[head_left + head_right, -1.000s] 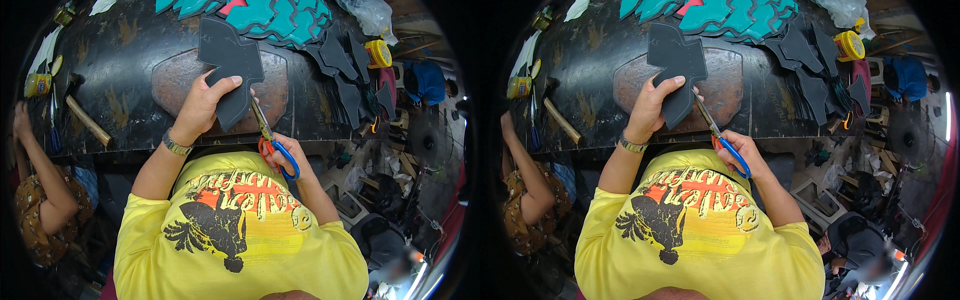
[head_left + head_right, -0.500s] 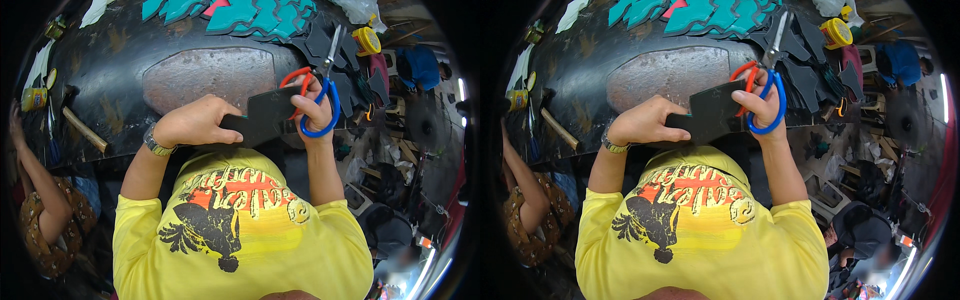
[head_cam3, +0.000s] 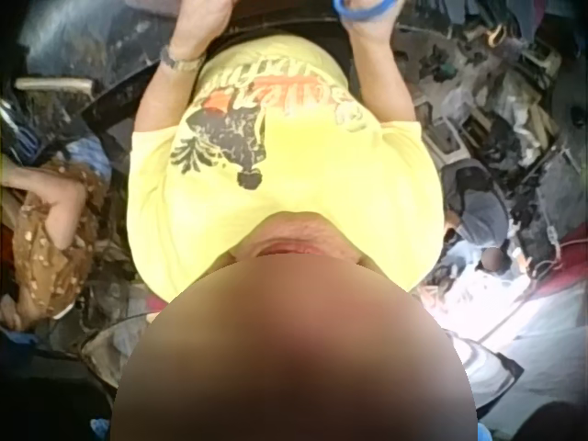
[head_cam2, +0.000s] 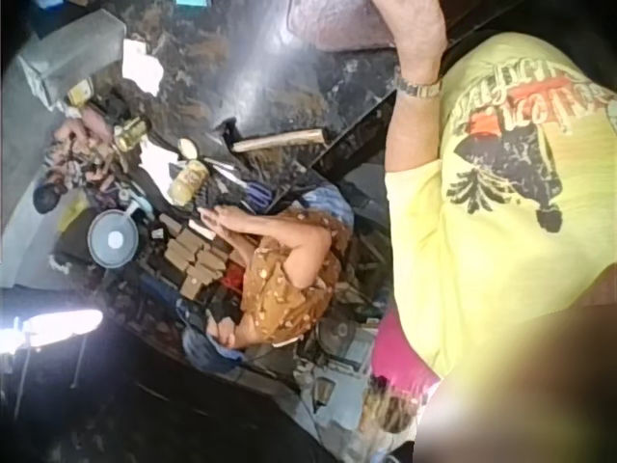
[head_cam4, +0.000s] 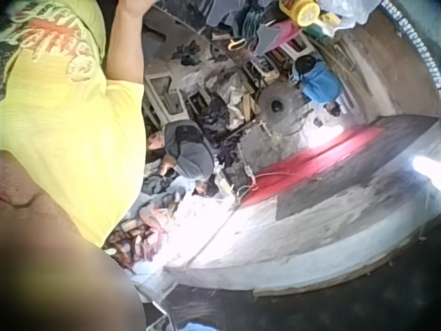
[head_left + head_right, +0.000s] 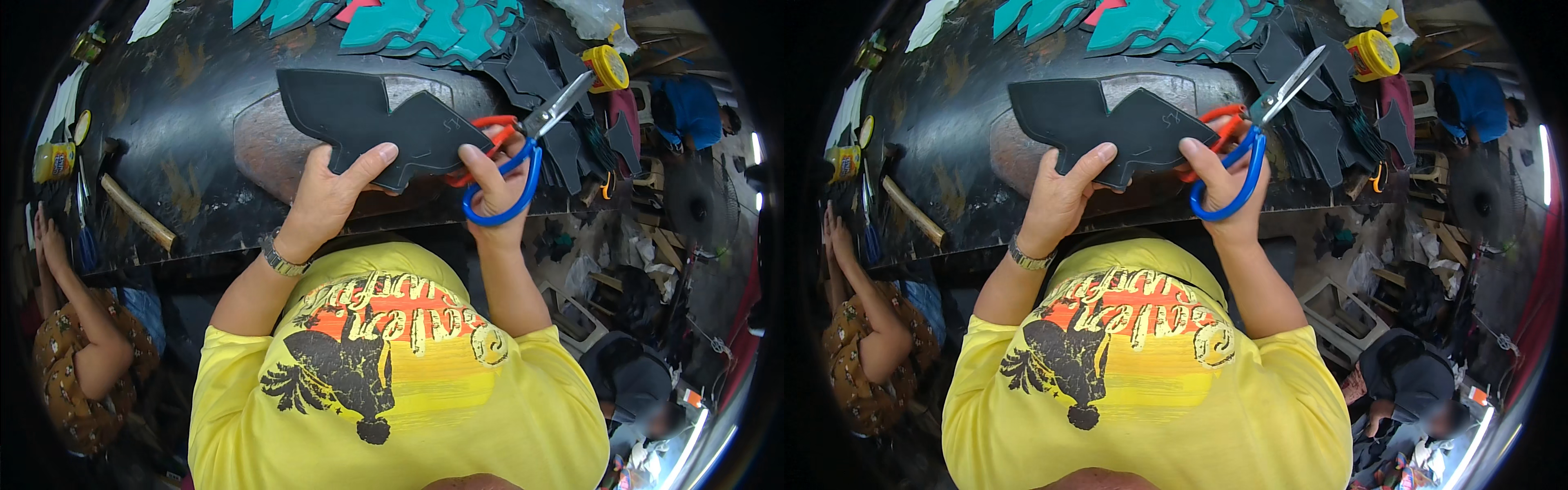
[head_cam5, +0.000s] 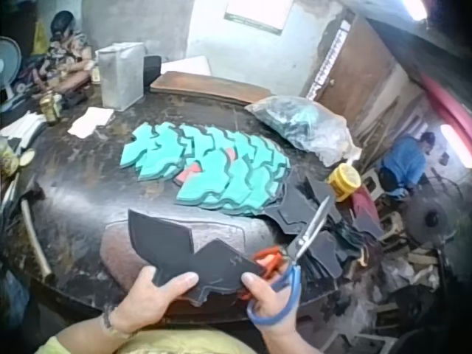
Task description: The person cuts a black leather piece with scissors, then hammers and punches holes along the edge of a teal leather piece. They retrieve a tool from a pouch and continue punching holes while working at a cluttered workbench.
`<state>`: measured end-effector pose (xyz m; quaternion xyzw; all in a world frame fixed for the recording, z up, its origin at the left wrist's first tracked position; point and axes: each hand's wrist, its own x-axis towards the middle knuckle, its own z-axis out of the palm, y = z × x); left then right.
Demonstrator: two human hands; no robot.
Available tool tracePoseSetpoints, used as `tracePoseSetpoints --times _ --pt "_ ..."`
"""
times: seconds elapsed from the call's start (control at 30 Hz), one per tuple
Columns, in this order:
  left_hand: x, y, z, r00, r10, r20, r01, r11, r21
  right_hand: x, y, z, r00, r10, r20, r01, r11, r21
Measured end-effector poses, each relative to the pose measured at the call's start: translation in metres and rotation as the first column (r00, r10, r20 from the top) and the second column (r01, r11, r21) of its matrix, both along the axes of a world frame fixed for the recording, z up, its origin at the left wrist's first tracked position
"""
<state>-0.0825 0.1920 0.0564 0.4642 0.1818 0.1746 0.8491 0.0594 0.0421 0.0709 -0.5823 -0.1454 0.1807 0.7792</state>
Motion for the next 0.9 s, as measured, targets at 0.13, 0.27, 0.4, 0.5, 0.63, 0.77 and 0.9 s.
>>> tracePoseSetpoints --times 0.13,0.27,0.4,0.5,0.63,0.77,0.9 --pt "-0.004 0.019 0.005 0.965 0.14 -0.223 -0.094 0.974 0.207 0.003 -0.039 0.018 0.967 0.253 0.01 -0.252 0.966 -0.055" --pt "0.001 0.019 0.002 0.974 0.195 -0.115 -0.189 0.98 0.066 0.004 -0.07 0.022 0.613 0.735 -0.29 -0.777 0.493 -0.392" --pt "0.0 0.015 -0.001 0.981 0.175 -0.084 -0.177 0.984 -0.02 -0.004 -0.076 -0.001 0.56 0.719 -0.41 -0.824 0.431 -0.369" --pt "0.001 0.016 0.0 0.986 0.145 -0.079 -0.149 0.988 -0.048 -0.008 -0.078 -0.009 0.589 0.7 -0.405 -0.805 0.464 -0.37" --pt "0.001 0.017 0.005 0.997 0.055 -0.055 -0.06 0.994 -0.091 -0.008 -0.076 -0.009 0.619 0.676 -0.4 -0.785 0.518 -0.339" --pt "0.0 0.02 0.012 0.999 -0.008 -0.047 0.004 0.996 -0.093 -0.007 -0.074 -0.007 0.619 0.682 -0.391 -0.785 0.521 -0.335" --pt "0.001 0.019 0.015 0.999 -0.017 -0.046 0.012 0.994 -0.107 -0.004 -0.076 -0.008 0.629 0.662 -0.407 -0.777 0.524 -0.349"
